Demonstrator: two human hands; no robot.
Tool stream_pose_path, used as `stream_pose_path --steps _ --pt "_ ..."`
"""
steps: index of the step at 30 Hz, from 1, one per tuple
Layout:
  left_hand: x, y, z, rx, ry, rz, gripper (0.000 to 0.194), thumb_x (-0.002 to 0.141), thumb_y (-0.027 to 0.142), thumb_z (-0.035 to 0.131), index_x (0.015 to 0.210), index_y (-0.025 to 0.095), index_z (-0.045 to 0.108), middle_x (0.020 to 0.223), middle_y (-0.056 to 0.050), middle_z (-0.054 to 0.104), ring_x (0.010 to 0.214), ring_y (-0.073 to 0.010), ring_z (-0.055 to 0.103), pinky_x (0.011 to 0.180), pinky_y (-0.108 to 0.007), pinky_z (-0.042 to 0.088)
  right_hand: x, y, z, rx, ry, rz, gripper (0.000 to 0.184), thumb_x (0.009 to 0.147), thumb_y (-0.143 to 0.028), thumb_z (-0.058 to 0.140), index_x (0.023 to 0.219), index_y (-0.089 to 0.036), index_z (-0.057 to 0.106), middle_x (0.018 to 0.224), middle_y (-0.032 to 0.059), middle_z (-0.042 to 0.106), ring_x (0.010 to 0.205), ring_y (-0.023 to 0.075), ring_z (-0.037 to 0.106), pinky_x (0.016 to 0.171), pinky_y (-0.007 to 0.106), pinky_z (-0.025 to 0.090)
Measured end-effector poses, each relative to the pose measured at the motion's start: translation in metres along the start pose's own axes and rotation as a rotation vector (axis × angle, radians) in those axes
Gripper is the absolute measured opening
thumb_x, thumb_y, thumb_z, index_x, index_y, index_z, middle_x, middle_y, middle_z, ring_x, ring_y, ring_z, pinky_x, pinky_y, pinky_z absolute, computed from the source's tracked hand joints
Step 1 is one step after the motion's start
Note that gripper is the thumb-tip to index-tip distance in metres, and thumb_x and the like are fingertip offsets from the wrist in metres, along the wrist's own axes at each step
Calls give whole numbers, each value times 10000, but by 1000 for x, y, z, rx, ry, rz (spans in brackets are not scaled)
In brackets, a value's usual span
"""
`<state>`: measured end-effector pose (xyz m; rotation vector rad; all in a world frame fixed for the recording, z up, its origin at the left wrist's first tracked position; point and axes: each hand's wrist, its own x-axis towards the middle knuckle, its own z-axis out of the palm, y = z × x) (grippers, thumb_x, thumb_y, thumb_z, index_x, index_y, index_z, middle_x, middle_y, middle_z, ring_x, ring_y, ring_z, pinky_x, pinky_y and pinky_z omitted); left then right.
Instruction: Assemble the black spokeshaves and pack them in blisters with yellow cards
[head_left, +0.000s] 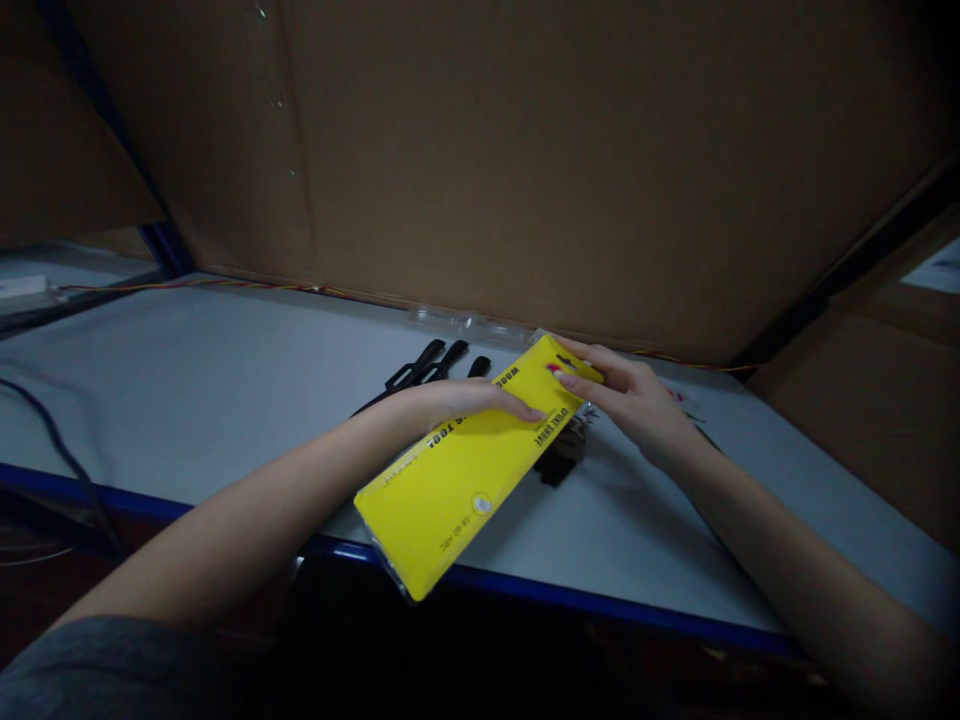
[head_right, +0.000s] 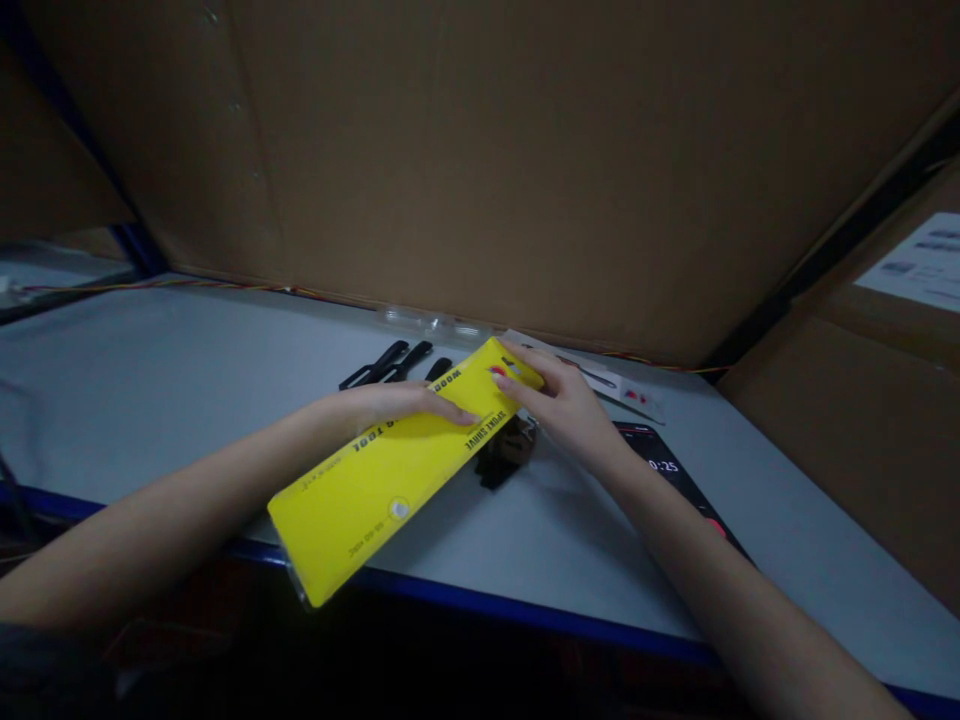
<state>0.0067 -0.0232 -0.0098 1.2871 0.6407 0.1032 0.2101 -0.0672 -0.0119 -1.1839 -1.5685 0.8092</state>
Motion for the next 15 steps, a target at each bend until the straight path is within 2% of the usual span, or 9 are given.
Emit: stream_pose_path --steps 3,6,8,10,12,13,15 --pt "-1 0 0 39 -25 26 433 634 323 699 1016 137 621 780 -45 660 733 -191 644 723 -341 499 1 -1 -7 94 7 80 384 702 -328 700 1081 -309 639 1141 20 644 1034 245 608 878 417 512" --pt "-1 0 1 96 -63 50 454 625 320 699 1032 141 612 811 -47 663 739 -190 645 723 -343 504 1 1 -15 178 -148 229 461 689 -291 713 1136 -277 601 1100 52 666 959 238 644 800 387 546" --pt "-3 3 3 137 -82 54 431 636 339 683 1012 143 610 793 -43 660 734 -189 645 716 -344 507 1 0 -18 220 -272 312 417 704 -288 700 1110 -242 616 1086 71 673 924 232 655 787 377 549" --pt "-10 11 5 194 -71 71 445 652 360 655 1035 142 597 788 -47 657 753 -197 644 717 -349 504 0 -2 -21 277 -316 334 336 745 -340 657 1059 -224 638 1077 77 676 920 228 657 806 384 541" --pt "-24 25 8 292 -1 105 503 663 365 621 1111 142 563 827 -59 659 795 -213 641 733 -355 495 2 -6 -24 342 -271 282 339 792 -456 573 1041 -235 642 1084 74 674 953 234 648 839 408 524" --pt "-33 34 9 366 78 130 527 676 369 596 1149 145 541 860 -64 659 825 -223 636 748 -358 488 4 -8 -27 365 -235 245 385 807 -523 516 1037 -241 642 1089 75 672 975 242 640 855 424 514" --pt "-51 53 13 581 343 164 563 699 360 548 1223 166 480 949 -67 653 897 -249 618 791 -371 466 8 -11 -36 371 -156 185 493 813 -622 411 1032 -246 641 1085 83 672 1013 258 626 876 451 497"
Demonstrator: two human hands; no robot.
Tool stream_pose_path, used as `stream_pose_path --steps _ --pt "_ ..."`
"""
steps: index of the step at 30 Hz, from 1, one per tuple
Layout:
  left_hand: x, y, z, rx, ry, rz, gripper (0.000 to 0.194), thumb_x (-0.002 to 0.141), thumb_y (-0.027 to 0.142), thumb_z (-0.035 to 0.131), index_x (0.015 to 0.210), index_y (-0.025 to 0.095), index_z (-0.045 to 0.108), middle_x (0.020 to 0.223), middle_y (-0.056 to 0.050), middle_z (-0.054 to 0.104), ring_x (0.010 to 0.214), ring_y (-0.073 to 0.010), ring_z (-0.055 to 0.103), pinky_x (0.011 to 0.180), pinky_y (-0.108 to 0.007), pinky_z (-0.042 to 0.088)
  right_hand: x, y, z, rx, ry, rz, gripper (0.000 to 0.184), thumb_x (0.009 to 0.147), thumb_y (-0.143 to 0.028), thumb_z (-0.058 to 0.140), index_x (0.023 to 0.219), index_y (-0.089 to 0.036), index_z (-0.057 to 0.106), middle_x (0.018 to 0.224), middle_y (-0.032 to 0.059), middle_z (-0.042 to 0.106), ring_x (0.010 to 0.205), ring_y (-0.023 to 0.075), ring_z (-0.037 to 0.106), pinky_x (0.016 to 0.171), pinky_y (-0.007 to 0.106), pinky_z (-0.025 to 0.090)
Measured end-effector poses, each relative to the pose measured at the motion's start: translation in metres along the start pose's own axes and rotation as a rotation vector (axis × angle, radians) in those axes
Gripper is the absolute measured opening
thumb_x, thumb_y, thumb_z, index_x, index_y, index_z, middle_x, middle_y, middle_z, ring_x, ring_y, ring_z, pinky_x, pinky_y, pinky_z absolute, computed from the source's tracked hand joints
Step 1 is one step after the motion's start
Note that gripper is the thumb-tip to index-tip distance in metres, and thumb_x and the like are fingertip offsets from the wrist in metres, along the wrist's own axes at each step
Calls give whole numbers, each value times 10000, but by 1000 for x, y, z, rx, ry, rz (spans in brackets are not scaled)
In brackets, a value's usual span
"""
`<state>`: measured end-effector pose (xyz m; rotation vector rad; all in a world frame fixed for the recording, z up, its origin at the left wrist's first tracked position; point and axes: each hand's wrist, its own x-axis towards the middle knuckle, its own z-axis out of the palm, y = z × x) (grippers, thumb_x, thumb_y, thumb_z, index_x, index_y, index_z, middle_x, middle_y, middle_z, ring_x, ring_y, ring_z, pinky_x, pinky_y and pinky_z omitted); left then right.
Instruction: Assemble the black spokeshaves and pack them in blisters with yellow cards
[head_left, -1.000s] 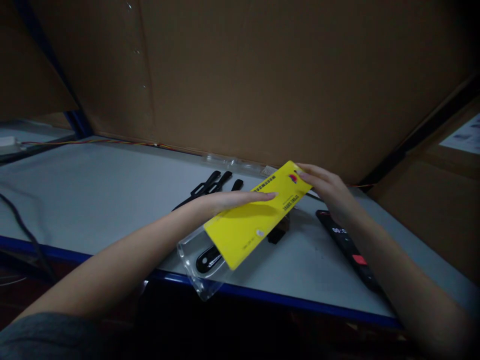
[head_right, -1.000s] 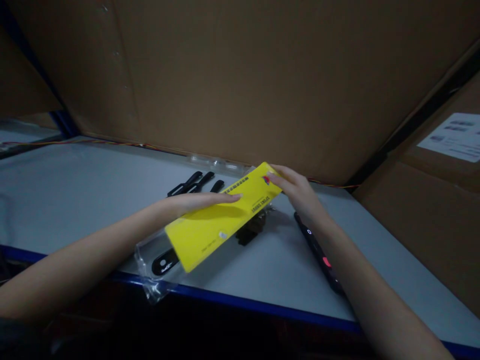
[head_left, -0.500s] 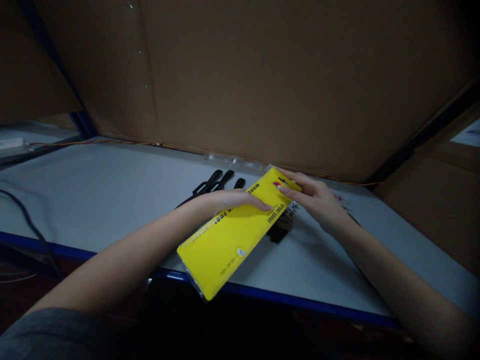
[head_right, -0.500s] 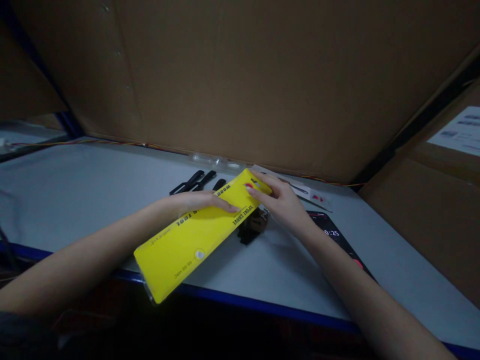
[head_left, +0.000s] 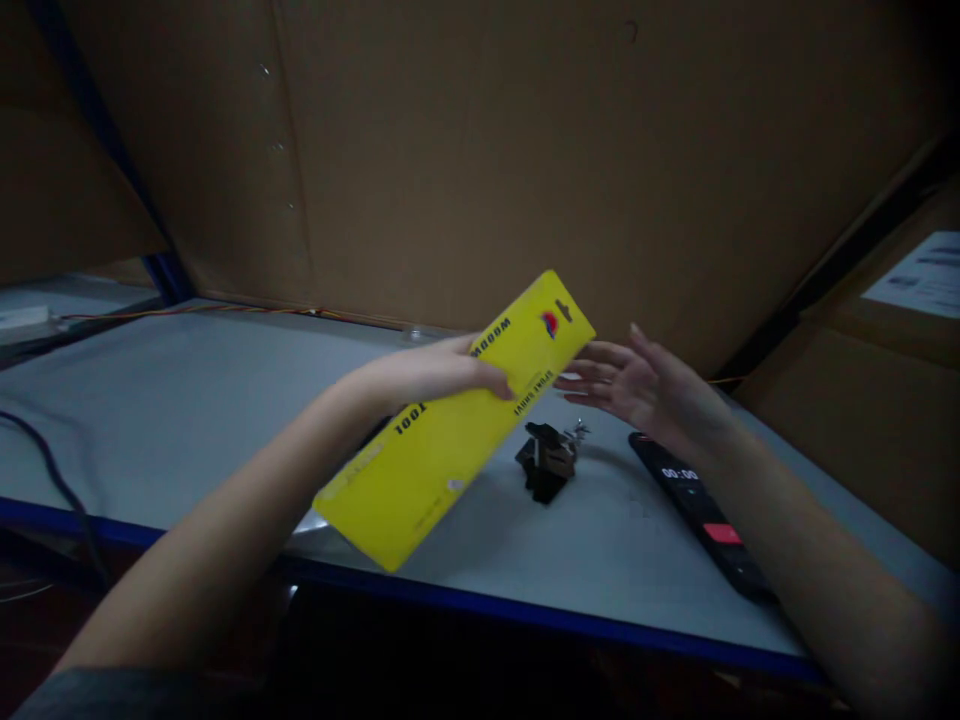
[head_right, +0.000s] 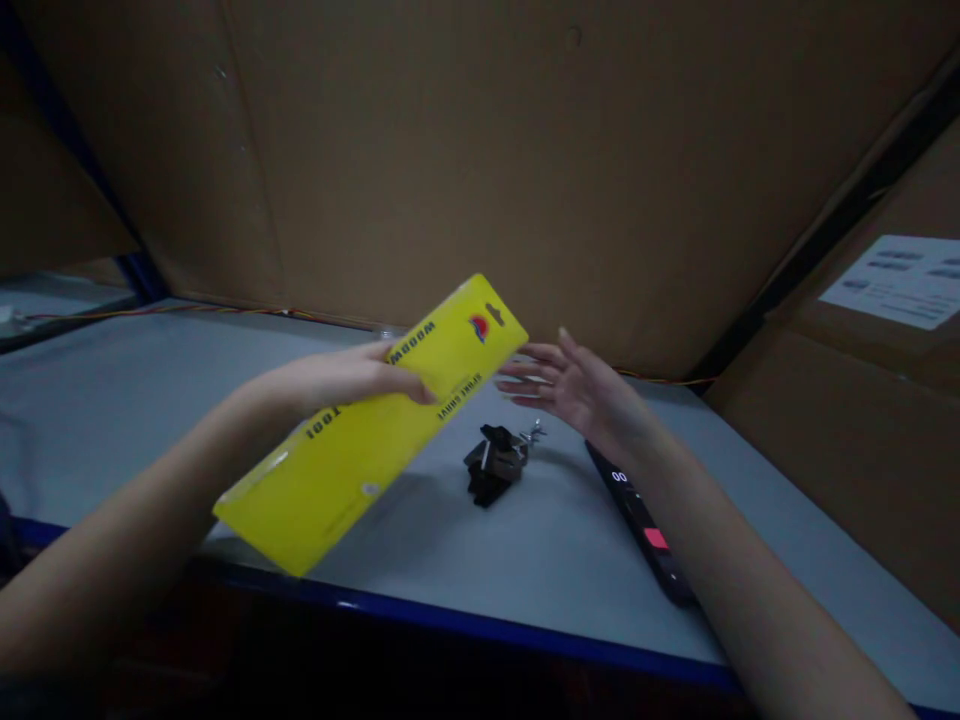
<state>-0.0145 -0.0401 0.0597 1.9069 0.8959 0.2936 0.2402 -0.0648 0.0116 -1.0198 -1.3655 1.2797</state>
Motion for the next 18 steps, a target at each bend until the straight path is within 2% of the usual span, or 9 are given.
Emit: stream_pose_path --steps 2,3,5,7,9,13,14,17,18 --pt "-11 15 -12 345 312 -68 577 729 353 501 1275 184 417 1061 -78 628 988 -283 581 845 -388 428 1 -5 -9 -34 76 -37 527 812 -647 369 1017 -246 644 1068 88 678 1028 262 620 878 457 495" --pt "-15 19 -18 540 466 -147 572 738 347 483 1281 184 402 1101 -88 612 1037 -306 556 871 -402 404 2 -6 -13 -58 115 -47 520 815 -641 367 1004 -245 646 1055 89 683 1027 259 622 874 453 498" --pt "-17 19 -27 850 632 -296 538 754 333 450 1265 169 407 1149 -117 590 1094 -334 523 896 -423 372 2 -6 -20 -106 178 -63 494 822 -622 375 969 -242 654 1022 87 693 1005 252 633 860 443 505" --pt "-15 6 -37 1017 650 -447 511 754 313 442 1237 151 429 1156 -155 588 1086 -346 536 874 -429 379 3 -3 -25 -143 219 -81 480 826 -613 382 932 -239 663 984 85 703 972 247 646 847 435 508" --pt "-11 -16 -48 1062 647 -582 507 738 305 469 1214 129 450 1150 -188 589 1081 -353 544 850 -423 390 5 0 -28 -176 261 -109 460 826 -602 400 897 -240 674 936 77 712 936 241 658 836 423 507" --pt "-9 -67 -66 978 627 -619 505 761 362 493 1178 77 471 1154 -227 575 1092 -372 526 866 -456 378 8 4 -31 -199 345 -157 385 815 -557 466 843 -248 694 851 59 716 887 231 666 816 396 502" --pt "-9 -77 -68 928 612 -531 498 790 401 458 1170 80 476 1161 -218 575 1090 -365 523 871 -459 375 8 4 -30 -192 355 -157 376 813 -550 474 832 -248 697 842 57 716 878 229 667 815 392 500" --pt "-5 -95 -70 891 655 -558 546 808 504 416 1152 86 487 1136 -223 587 1082 -402 511 870 -513 361 7 2 -27 -171 374 -149 361 811 -534 488 814 -244 702 826 50 715 851 214 669 818 380 495" --pt "-2 -99 -69 919 665 -604 581 813 544 386 1155 86 488 1136 -239 580 1069 -407 518 855 -518 368 7 2 -26 -167 377 -152 354 811 -528 492 811 -244 704 821 48 713 845 210 668 816 375 495"
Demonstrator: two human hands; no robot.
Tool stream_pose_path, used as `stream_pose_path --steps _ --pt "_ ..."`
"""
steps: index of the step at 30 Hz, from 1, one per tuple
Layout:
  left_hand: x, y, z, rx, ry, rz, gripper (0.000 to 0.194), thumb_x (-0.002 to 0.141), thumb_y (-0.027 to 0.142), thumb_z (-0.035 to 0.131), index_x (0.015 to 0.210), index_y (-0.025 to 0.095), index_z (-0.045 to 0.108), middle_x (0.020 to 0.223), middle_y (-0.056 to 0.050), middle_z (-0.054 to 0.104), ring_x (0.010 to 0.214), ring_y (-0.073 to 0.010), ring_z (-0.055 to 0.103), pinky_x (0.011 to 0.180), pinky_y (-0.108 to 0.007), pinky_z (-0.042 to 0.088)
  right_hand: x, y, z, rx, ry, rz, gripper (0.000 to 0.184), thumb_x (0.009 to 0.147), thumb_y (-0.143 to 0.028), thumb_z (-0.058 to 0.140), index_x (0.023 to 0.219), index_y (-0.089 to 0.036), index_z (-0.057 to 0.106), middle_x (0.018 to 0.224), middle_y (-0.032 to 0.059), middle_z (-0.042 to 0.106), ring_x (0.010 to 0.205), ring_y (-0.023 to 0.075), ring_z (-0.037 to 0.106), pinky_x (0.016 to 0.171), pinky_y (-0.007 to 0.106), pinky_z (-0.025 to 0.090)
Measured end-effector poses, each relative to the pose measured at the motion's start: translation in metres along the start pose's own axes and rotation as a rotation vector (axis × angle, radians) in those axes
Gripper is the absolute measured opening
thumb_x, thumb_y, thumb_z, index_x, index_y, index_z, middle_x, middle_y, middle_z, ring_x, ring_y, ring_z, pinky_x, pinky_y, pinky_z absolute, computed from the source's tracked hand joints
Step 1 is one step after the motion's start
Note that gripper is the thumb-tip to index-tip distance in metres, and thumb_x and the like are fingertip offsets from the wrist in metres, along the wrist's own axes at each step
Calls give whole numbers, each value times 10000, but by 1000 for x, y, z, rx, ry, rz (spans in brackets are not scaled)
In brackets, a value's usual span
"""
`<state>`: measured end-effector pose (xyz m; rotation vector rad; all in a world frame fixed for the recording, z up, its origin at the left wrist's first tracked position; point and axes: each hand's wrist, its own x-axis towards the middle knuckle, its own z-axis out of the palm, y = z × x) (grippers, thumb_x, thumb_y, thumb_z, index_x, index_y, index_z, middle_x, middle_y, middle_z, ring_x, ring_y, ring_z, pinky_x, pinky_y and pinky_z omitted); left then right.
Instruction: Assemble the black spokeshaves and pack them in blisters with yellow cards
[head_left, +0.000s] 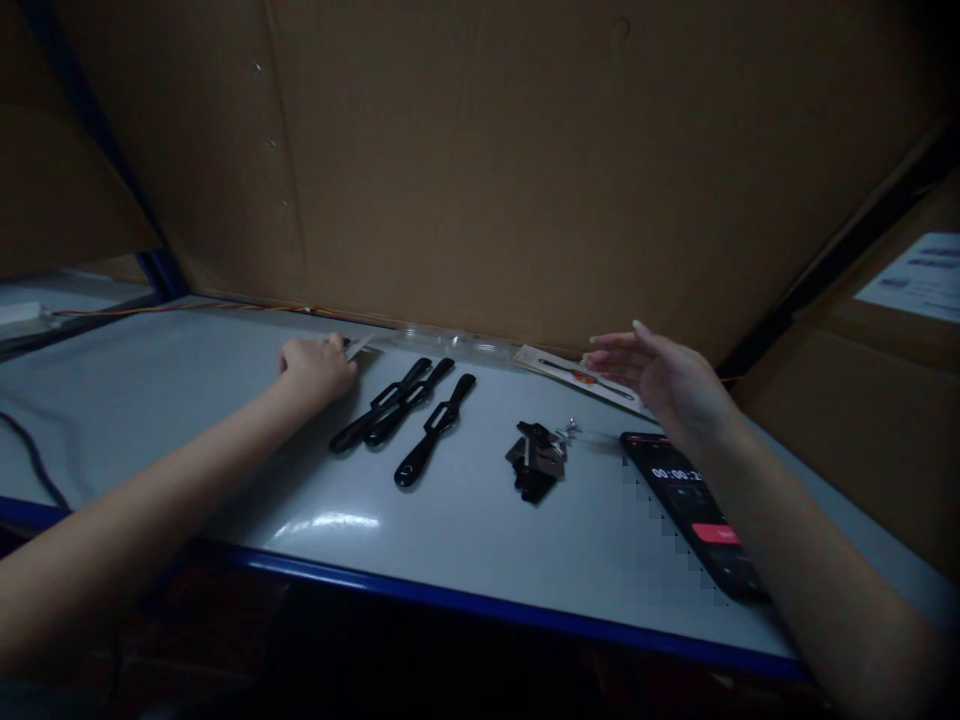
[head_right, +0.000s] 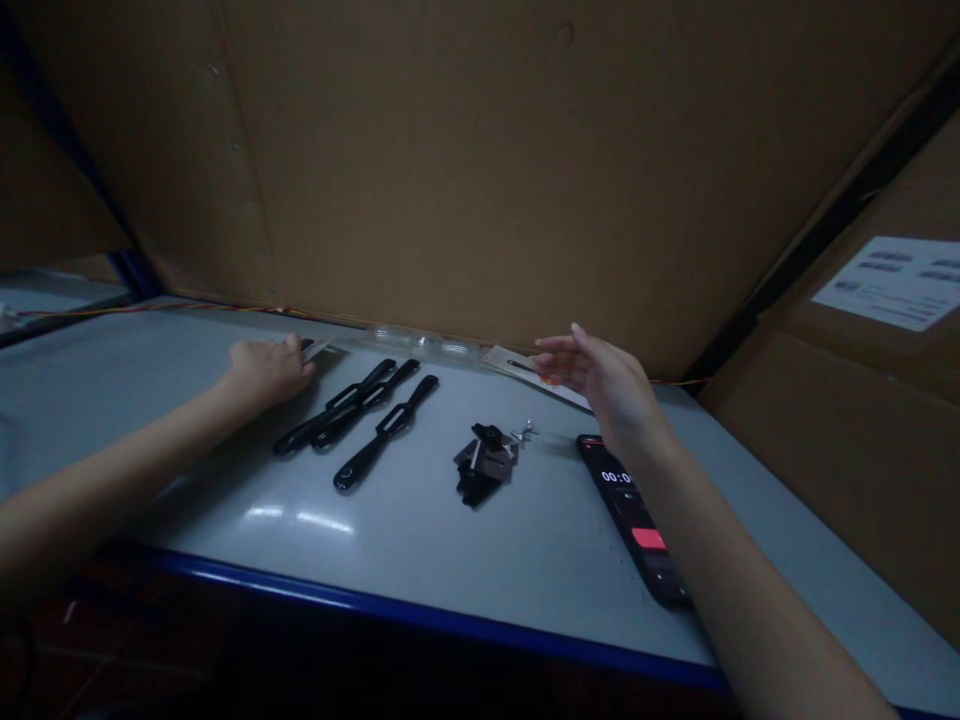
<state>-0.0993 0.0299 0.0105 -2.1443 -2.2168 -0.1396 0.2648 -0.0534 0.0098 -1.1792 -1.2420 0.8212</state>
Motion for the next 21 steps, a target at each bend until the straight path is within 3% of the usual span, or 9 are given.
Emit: stream_pose_path --steps 4,7,11,15,19,21 --pt "5 4 14 110 42 29 721 819 643 272 1178 62 501 1136 -296 541 1054 -412 524 807 -483 392 -2 -1 3 14 9 -19 327 802 -505 522 791 -238 710 791 46 706 823 205 664 794 364 499" --pt "10 3 20 180 67 -2 759 802 668 286 1203 59 497 1200 -313 492 1096 -428 485 819 -468 384 -3 -2 6 4 10 -42 315 790 -497 549 782 -227 712 783 53 702 806 208 662 787 370 500" --pt "8 11 9 156 17 -78 783 767 683 360 1224 62 499 1282 -312 440 1179 -460 401 850 -480 366 -6 -3 7 -41 7 -86 275 786 -460 573 784 -219 705 791 52 701 784 199 661 798 375 496" --pt "-11 44 -15 79 83 134 579 825 522 391 1205 111 536 1225 -225 536 1162 -368 461 900 -440 355 -6 0 5 -149 24 -103 182 774 -378 611 804 -223 702 793 35 703 790 184 660 842 369 479" --pt "-31 81 -25 13 -190 496 525 773 529 461 1042 124 658 997 -197 649 912 -328 603 740 -374 431 -2 4 2 -175 10 -94 143 764 -345 625 790 -231 707 791 39 703 800 191 662 851 375 477" --pt "-36 92 -21 14 -233 553 527 741 512 522 1014 88 676 953 -226 650 862 -341 613 693 -374 432 -2 4 3 -164 -2 -91 131 758 -339 632 780 -233 707 800 43 702 812 195 660 854 382 479"
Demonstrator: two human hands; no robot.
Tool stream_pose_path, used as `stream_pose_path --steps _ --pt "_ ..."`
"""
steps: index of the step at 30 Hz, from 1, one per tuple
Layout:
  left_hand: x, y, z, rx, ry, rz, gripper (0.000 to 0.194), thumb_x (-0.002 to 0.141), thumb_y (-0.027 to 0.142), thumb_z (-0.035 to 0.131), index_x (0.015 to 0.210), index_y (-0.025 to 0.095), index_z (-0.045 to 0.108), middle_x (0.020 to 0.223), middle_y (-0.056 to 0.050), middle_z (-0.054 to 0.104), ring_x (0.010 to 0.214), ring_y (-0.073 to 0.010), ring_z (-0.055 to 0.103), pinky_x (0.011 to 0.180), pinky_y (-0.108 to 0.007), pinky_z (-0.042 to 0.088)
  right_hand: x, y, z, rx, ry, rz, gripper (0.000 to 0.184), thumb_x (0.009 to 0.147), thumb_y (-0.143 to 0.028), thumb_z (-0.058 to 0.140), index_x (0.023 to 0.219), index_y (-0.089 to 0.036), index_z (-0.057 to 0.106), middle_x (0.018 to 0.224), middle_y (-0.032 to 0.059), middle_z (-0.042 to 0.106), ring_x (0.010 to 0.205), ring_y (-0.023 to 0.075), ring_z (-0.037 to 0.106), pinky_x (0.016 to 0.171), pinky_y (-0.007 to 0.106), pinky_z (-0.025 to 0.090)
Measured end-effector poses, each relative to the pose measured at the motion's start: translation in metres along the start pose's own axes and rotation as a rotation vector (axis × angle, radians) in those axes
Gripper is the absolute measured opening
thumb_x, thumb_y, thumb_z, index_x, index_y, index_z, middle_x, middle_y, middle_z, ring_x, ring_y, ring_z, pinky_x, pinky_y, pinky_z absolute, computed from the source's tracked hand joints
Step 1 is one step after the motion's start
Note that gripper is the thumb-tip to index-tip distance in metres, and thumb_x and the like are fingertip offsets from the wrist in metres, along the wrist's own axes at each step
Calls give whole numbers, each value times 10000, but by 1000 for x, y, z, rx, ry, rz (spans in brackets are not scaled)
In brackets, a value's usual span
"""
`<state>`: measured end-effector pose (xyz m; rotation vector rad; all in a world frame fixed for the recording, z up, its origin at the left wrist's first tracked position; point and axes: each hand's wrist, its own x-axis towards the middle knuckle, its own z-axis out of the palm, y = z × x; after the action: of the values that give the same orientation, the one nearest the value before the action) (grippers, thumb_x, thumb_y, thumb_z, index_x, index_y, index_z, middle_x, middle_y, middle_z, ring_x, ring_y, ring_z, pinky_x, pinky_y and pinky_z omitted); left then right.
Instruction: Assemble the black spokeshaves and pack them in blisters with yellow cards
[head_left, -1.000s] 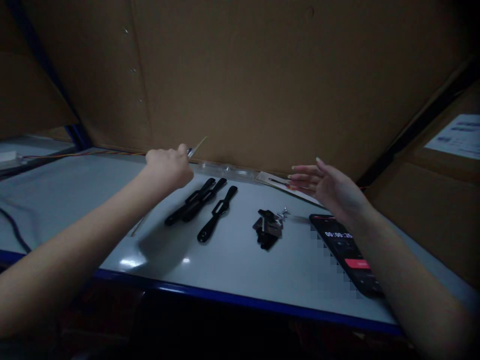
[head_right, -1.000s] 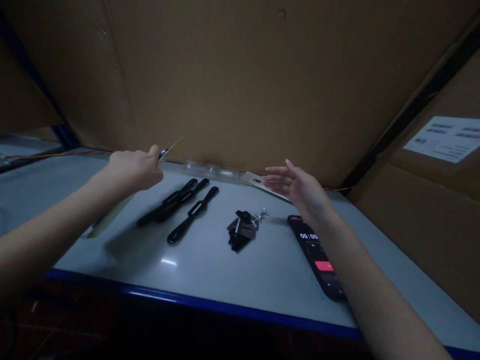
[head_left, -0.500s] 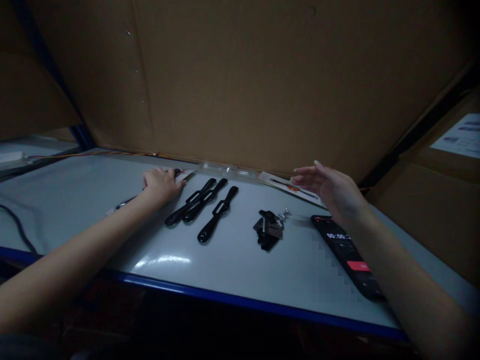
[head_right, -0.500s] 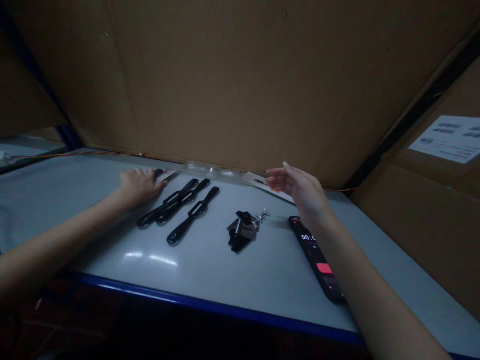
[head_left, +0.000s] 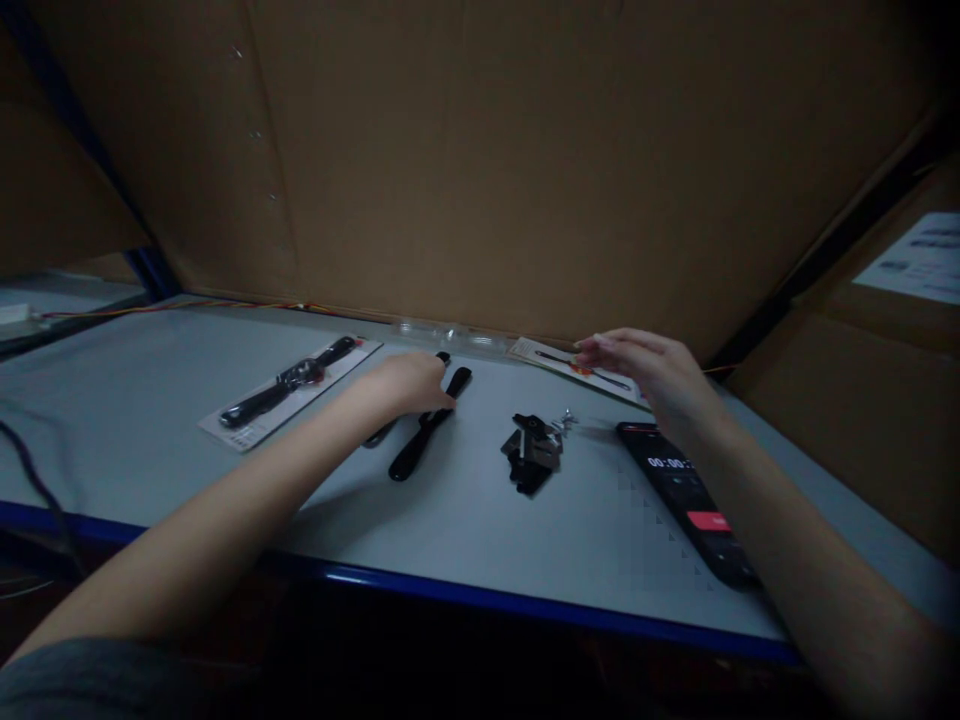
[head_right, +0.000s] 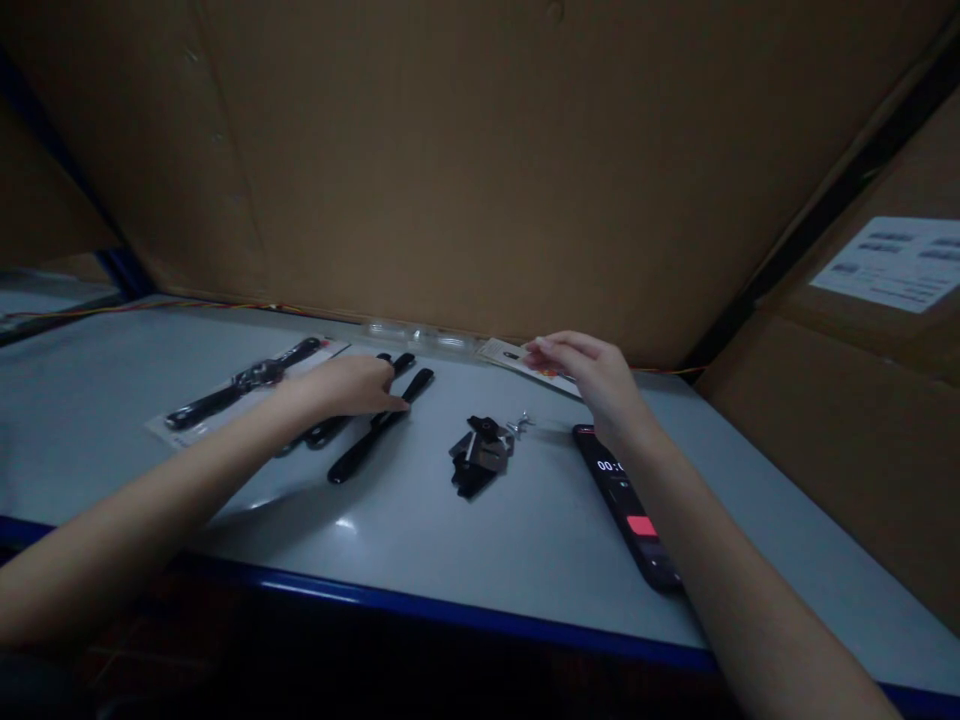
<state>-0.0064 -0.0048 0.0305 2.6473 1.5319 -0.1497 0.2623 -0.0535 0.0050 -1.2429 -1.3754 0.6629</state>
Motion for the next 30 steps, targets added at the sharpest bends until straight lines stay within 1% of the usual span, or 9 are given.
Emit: stream_pose_path --steps 5,9,13,16,20,22,24,27,30 --pt "8 4 10 -21 -51 14 534 705 496 594 1012 66 676 983 -259 636 869 -377 609 697 -399 431 -2 -4 3 4 -12 -28 132 752 -343 636 774 -230 703 808 46 697 814 190 656 863 384 477" --pt "12 6 14 -89 -39 23 420 646 449 670 866 93 704 957 -246 644 897 -399 595 741 -417 425 -3 -6 3 -22 -20 -43 149 751 -350 633 784 -221 700 811 45 695 815 186 651 865 378 472" --pt "16 9 18 -232 -15 10 239 621 377 696 651 142 664 796 -177 651 844 -348 600 755 -389 422 -5 -9 5 -53 -31 -36 156 747 -359 629 780 -218 688 828 44 693 831 187 644 871 376 463" --pt "19 8 21 -302 17 16 185 605 311 696 570 165 589 664 -105 615 765 -285 599 705 -328 421 -6 -8 8 -143 -82 -16 175 754 -374 609 788 -213 670 817 40 687 827 188 635 846 367 459" --pt "19 8 18 -413 10 -12 172 685 302 621 607 170 543 561 -36 564 531 -176 563 555 -259 393 -5 4 11 -459 -299 -5 239 749 -423 586 756 -190 638 744 33 646 745 186 601 715 331 457" --pt "17 8 15 -607 -10 -13 151 737 310 582 690 171 544 598 -33 602 500 -147 560 499 -226 365 -6 9 11 -614 -444 -11 265 741 -440 591 765 -178 628 718 29 611 697 175 571 639 303 436" --pt "14 10 12 -885 -41 10 142 787 311 545 786 170 541 641 -44 645 539 -141 590 477 -201 347 -9 8 11 -700 -565 -40 298 722 -459 615 808 -173 618 727 26 577 689 168 546 602 285 414" --pt "12 12 12 -1250 -71 29 139 831 284 524 891 159 528 678 -66 678 554 -114 600 460 -172 327 -17 -3 12 -745 -715 -137 420 680 -501 658 965 -196 609 870 39 550 804 182 524 676 295 420" --pt "13 12 18 -1525 -115 -18 99 832 217 544 879 129 543 729 -88 692 503 -72 564 436 -156 324 -23 -13 15 -779 -826 -215 532 677 -515 665 1120 -230 589 1025 62 521 949 209 490 823 340 406"
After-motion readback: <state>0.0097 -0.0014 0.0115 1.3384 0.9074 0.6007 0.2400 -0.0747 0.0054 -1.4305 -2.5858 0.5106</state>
